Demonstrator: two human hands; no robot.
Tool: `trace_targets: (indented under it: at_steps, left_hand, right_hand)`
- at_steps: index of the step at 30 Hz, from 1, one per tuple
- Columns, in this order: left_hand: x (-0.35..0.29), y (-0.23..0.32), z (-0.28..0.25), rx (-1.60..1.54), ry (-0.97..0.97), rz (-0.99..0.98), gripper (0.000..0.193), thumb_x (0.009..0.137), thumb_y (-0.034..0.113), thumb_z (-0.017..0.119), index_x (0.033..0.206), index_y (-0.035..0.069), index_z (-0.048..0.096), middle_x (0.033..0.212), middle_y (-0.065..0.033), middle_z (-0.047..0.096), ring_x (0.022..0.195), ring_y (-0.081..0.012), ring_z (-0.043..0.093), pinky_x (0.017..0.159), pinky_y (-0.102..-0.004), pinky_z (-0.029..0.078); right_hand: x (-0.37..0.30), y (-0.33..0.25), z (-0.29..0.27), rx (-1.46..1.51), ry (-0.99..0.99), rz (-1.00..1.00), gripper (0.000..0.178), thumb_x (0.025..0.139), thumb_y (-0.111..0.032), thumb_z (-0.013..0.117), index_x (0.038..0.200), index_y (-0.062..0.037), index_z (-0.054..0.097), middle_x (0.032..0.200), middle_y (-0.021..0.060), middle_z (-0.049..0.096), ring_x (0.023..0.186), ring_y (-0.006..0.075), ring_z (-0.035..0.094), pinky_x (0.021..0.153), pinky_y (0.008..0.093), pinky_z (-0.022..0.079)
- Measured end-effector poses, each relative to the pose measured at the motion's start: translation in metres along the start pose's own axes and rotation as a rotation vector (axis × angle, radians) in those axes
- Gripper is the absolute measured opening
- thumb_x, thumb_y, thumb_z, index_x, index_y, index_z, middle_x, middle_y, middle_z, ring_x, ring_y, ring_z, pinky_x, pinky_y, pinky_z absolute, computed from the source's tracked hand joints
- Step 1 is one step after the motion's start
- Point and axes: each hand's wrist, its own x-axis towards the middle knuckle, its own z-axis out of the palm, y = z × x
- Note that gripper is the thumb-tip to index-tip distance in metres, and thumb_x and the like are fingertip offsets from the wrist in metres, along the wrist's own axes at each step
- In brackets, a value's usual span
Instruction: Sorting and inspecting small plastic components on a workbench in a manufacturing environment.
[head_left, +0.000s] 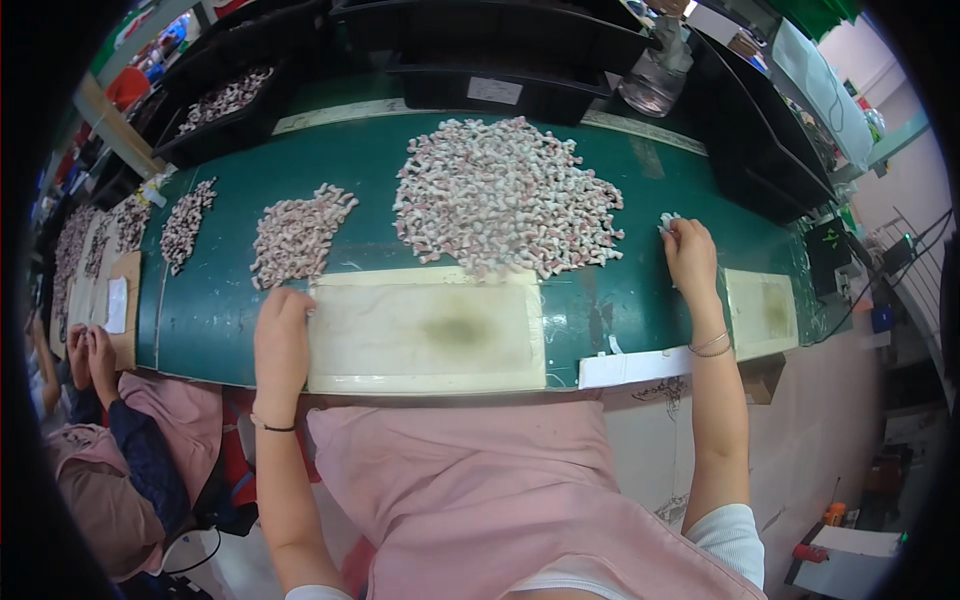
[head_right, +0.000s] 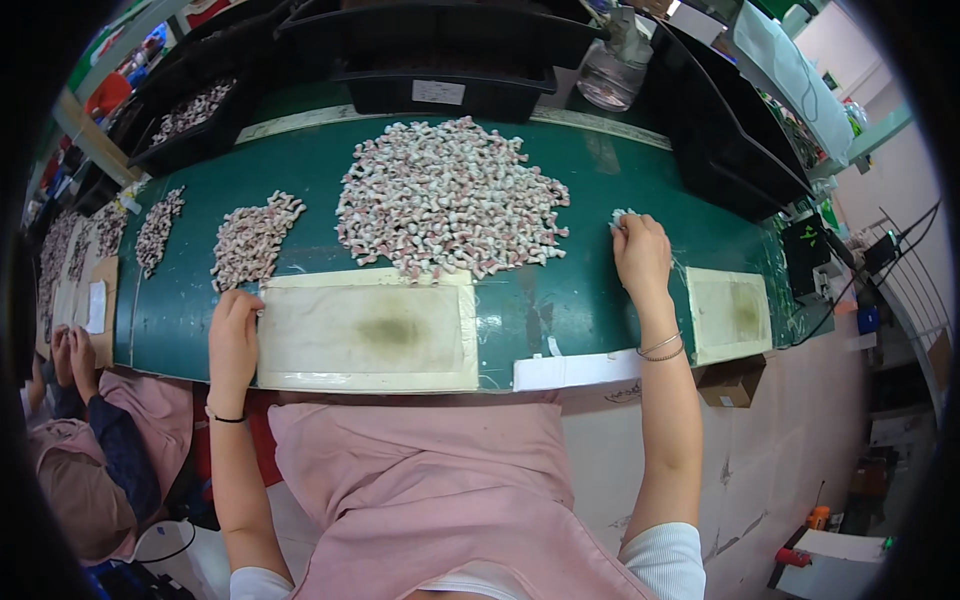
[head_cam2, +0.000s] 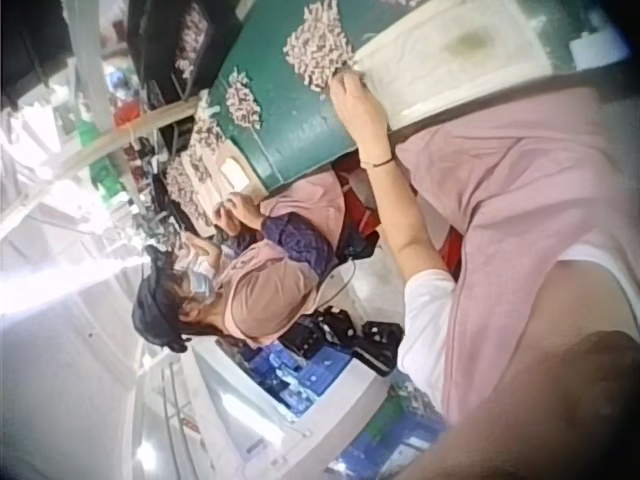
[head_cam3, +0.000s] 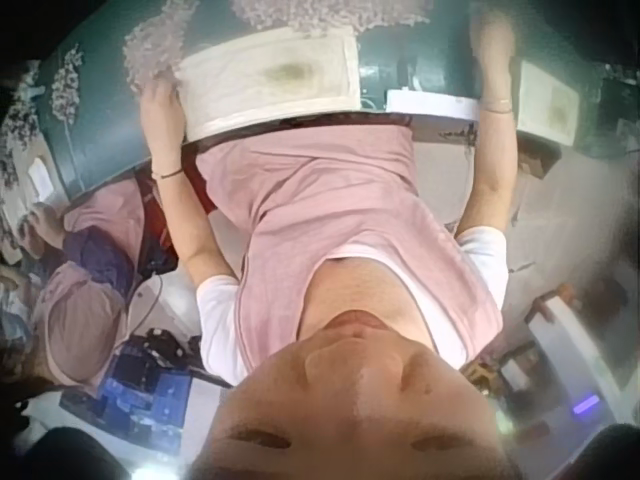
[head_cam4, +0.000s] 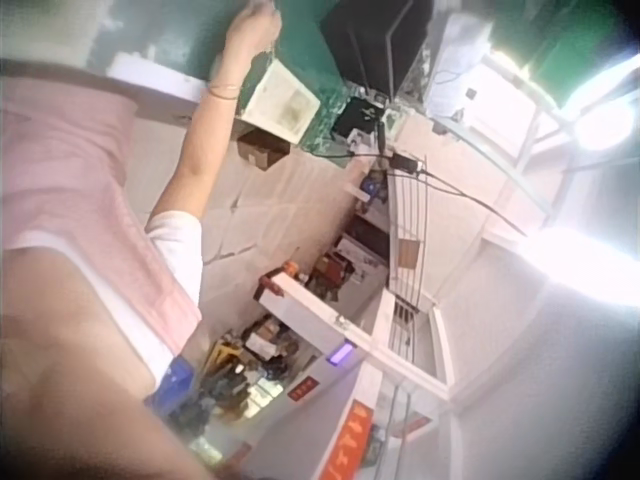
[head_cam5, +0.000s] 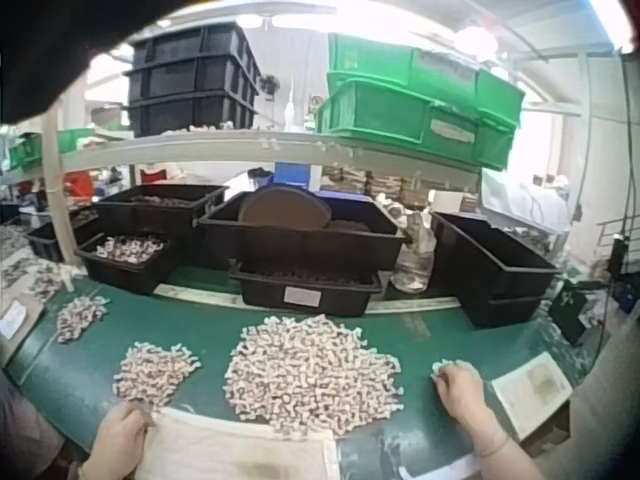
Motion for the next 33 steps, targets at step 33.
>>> trace_targets:
  at_steps: [33]
  left_hand:
    - [-0.025, 0.021, 0.008, 0.132, 0.220, -0.201, 0.012, 0.081, 0.000, 0.064, 0.094, 0.001, 0.063, 0.094, -0.0140, 0.060, 0.089, -0.0339, 0.059, 0.079, -0.0417, 0.048]
  right_hand:
    - [-0.037, -0.148, -0.037, 0.613, 0.055, -0.068, 0.013, 0.083, 0.001, 0.066, 0.095, -0.0003, 0.061, 0.089, 0.0094, 0.064, 0.078, 0.0183, 0.059, 0.068, 0.0286, 0.045]
